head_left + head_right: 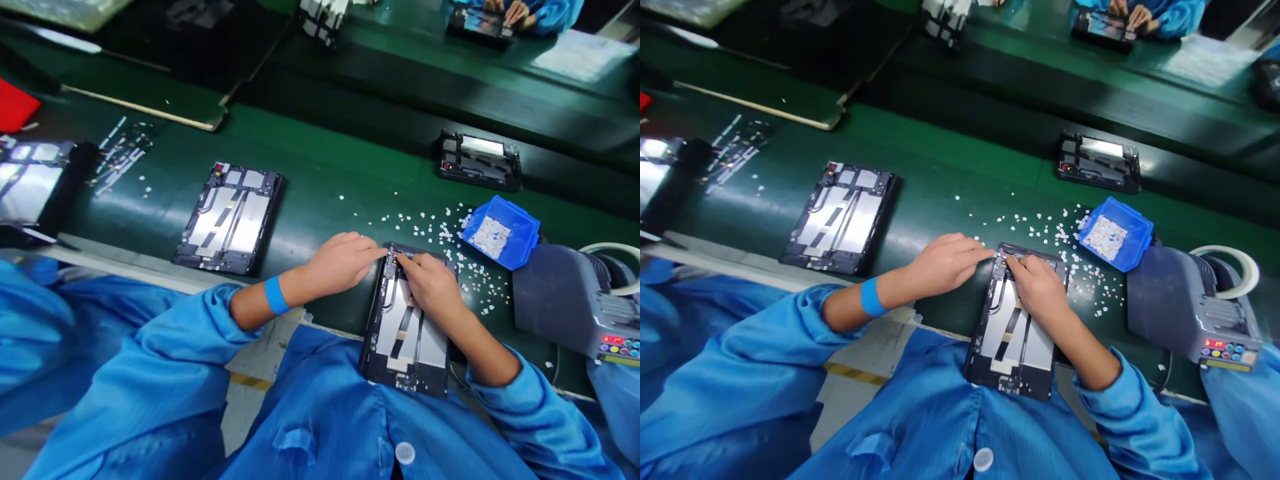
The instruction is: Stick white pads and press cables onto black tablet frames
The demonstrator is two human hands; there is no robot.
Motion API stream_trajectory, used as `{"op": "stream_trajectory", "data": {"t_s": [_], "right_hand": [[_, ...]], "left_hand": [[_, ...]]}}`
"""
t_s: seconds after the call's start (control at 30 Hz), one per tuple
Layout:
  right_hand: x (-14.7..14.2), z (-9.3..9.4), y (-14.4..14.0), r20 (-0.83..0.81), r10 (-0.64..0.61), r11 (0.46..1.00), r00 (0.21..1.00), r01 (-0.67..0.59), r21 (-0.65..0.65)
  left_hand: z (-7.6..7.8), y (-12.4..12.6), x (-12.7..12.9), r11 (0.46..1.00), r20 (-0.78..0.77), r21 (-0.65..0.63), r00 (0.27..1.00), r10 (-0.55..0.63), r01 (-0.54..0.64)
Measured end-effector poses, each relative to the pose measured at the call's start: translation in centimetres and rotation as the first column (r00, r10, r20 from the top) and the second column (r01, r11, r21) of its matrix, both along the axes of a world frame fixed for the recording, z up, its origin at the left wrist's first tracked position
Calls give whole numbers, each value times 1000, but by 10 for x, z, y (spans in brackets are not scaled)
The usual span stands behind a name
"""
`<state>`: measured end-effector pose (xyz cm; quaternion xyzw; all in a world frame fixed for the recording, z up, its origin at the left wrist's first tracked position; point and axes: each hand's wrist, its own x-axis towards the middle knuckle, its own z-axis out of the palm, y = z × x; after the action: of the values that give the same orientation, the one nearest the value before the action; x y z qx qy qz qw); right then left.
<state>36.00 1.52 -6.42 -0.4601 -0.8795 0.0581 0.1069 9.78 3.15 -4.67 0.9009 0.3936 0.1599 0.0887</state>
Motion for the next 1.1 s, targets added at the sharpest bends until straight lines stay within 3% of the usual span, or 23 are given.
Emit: {"op": "stream_trajectory", "data": {"t_s": [0.17,0.3,0.4,0.5,0.63,0.8,0.9,0.97,1.1], "right_hand": [[4,2,-1,78,82,994,994,-87,68],[5,-4,0,-42,79,982,996,-71,175],[5,-8,0,-164,74,980,984,-41,194],[4,-8,-1,-163,93,980,982,-62,187],[3,-5,-4,-69,100,980,993,-86,182],[3,2,-7,80,175,966,981,-187,177],[0,3,-2,134,195,971,972,-211,116],[0,4,2,71,200,976,977,-205,74],[20,21,-17,-299,162,986,940,-145,81]], "left_hand": [[-2,4,11,994,-130,94,990,-47,60],[3,6,20,972,-216,177,969,-117,156],[12,9,25,955,-267,171,945,-190,240],[20,17,29,947,-294,122,922,-252,298],[20,25,23,957,-262,53,929,-261,284],[12,24,11,981,-242,25,953,-181,193],[18,20,14,983,-287,29,944,-164,180],[24,16,18,983,-315,41,936,-158,179],[23,4,21,981,-344,71,928,-144,179]]}}
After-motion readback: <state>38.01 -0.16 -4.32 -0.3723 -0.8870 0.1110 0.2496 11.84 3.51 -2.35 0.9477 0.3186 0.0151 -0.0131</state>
